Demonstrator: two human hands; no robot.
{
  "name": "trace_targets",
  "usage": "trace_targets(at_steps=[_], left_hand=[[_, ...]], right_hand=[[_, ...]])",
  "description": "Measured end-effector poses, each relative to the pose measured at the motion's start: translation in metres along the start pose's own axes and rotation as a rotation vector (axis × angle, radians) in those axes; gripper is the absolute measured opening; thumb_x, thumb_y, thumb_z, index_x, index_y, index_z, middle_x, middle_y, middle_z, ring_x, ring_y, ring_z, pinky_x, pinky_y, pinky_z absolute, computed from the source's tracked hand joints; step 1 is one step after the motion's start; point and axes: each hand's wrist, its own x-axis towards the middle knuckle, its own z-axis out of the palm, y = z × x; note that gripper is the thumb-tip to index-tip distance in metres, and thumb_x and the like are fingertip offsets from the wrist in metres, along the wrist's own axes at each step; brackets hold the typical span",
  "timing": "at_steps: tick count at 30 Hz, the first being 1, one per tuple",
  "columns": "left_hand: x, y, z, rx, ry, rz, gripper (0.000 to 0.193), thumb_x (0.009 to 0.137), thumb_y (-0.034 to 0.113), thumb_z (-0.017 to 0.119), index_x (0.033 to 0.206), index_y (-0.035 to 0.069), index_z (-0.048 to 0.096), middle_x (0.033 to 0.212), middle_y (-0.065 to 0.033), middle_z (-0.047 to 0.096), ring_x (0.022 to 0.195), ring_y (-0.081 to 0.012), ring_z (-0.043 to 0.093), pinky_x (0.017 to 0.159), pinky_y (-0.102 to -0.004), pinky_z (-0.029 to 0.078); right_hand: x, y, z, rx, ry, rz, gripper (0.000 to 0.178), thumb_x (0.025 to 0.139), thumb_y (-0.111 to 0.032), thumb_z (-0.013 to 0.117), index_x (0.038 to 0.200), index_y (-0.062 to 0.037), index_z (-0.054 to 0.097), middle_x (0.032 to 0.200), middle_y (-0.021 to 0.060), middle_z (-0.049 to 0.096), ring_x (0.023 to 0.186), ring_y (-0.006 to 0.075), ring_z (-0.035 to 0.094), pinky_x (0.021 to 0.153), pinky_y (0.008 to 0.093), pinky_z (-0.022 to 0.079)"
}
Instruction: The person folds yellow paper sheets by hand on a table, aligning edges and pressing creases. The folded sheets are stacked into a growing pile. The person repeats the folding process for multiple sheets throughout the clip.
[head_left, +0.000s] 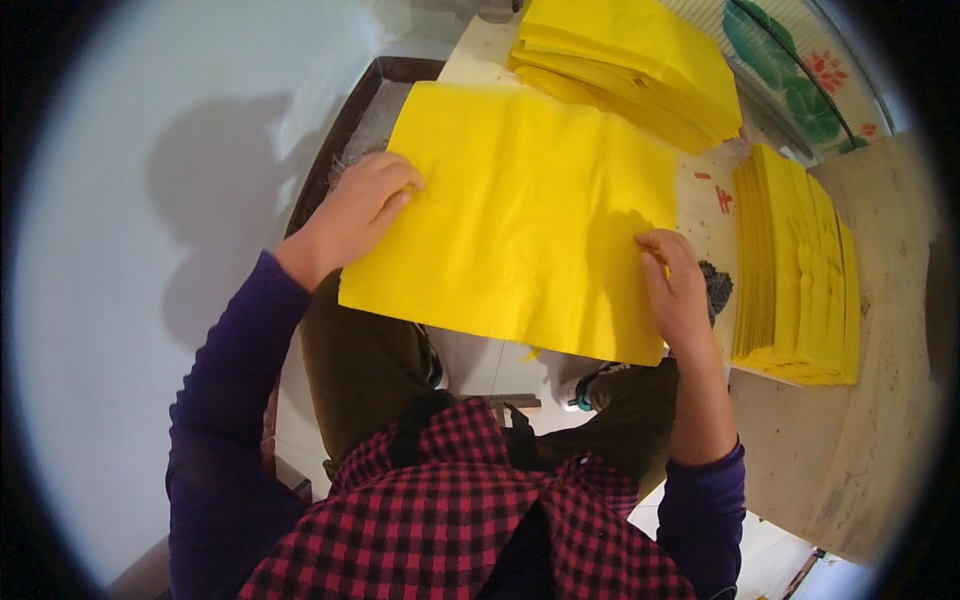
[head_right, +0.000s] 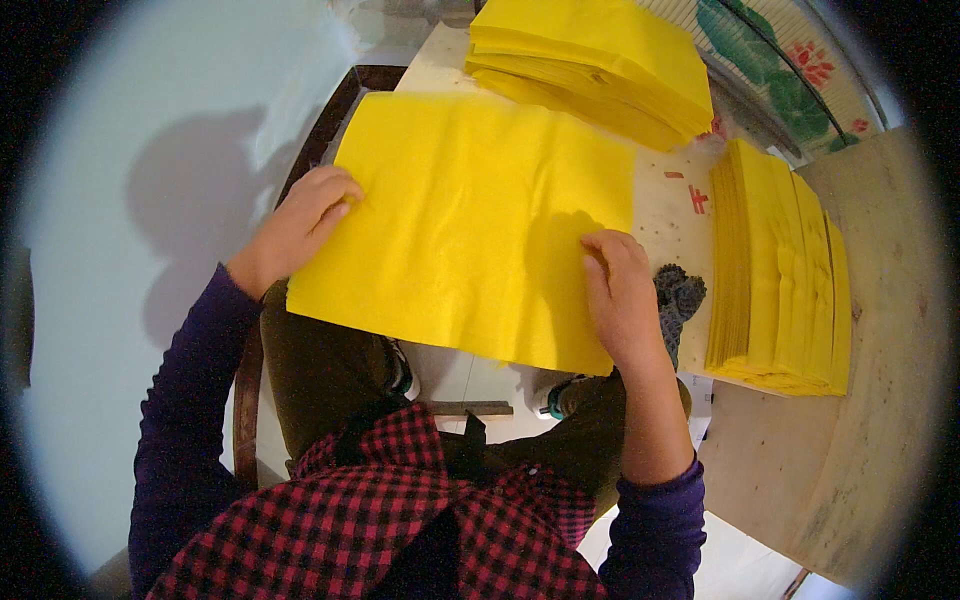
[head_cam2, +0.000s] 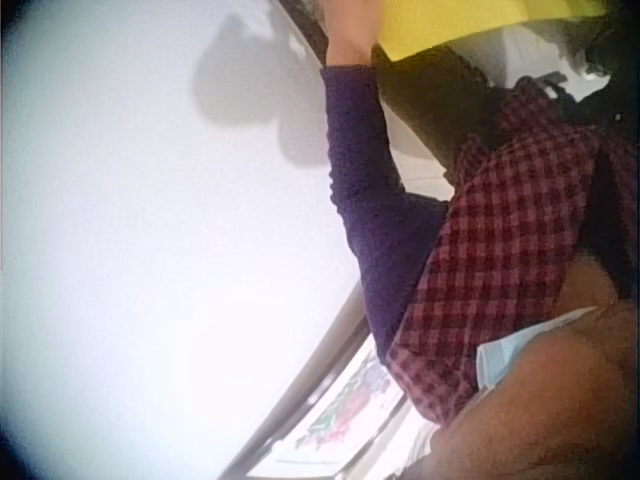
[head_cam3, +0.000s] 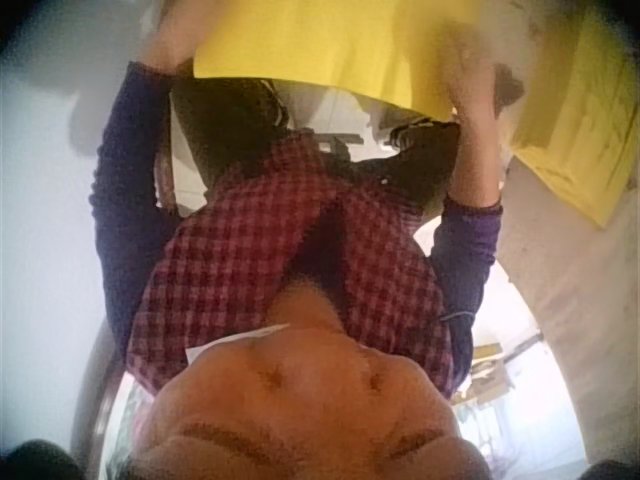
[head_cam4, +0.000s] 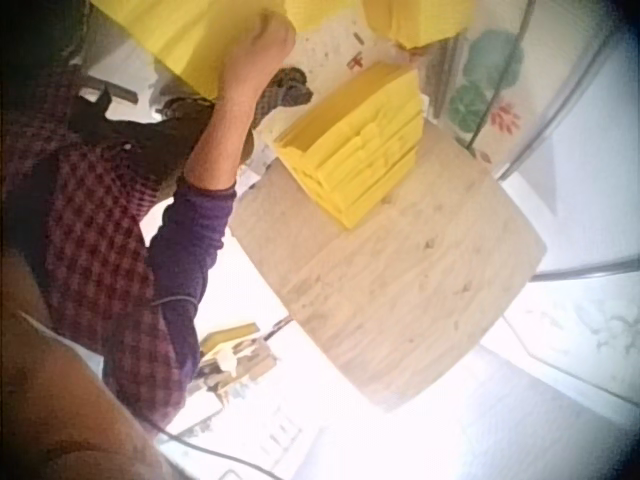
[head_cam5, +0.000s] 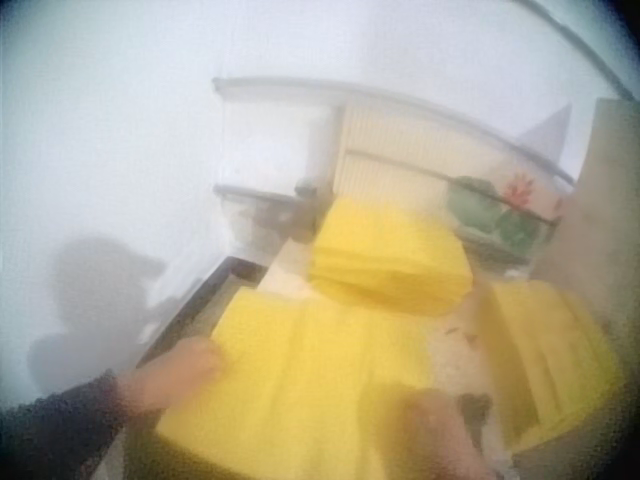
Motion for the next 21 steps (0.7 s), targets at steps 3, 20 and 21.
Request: trace_targets(at_steps=[3, 20, 21], left_hand=[[0.024, -0.008, 0.002, 0.019, 0.025, -0.031, 0.018, 0.091, 0.004, 0.051, 0.108, 0.002, 0.056, 0.112, -0.0177, 0.057, 0.11, -0.0353, 0.052, 0.098, -0.0404, 0.04], [0.03, -0.024, -0.011, 0.018, 0.032, 0.005, 0.016, 0.089, 0.003, 0.052, 0.103, 0.001, 0.059, 0.107, -0.015, 0.059, 0.105, -0.0334, 0.054, 0.092, -0.0406, 0.044], [0.032, -0.023, -0.012, 0.026, 0.03, -0.002, 0.016, 0.09, 0.003, 0.051, 0.103, 0.001, 0.059, 0.108, -0.0149, 0.059, 0.105, -0.0332, 0.054, 0.092, -0.0403, 0.044]], right_hand=[[0.025, 0.005, 0.01, -0.026, 0.032, 0.028, 0.022, 0.093, -0.006, 0.051, 0.113, 0.0023, 0.058, 0.114, 0.0177, 0.058, 0.108, 0.0327, 0.056, 0.094, 0.0358, 0.045], [0.03, 0.004, 0.015, -0.057, 0.112, 0.088, 0.024, 0.091, -0.006, 0.056, 0.113, 0.0026, 0.056, 0.116, 0.0211, 0.055, 0.113, 0.0391, 0.05, 0.1, 0.0432, 0.039], [0.031, 0.004, 0.012, -0.053, 0.122, 0.074, 0.024, 0.091, -0.006, 0.056, 0.113, 0.0026, 0.056, 0.116, 0.0213, 0.055, 0.113, 0.0392, 0.05, 0.1, 0.0433, 0.039]])
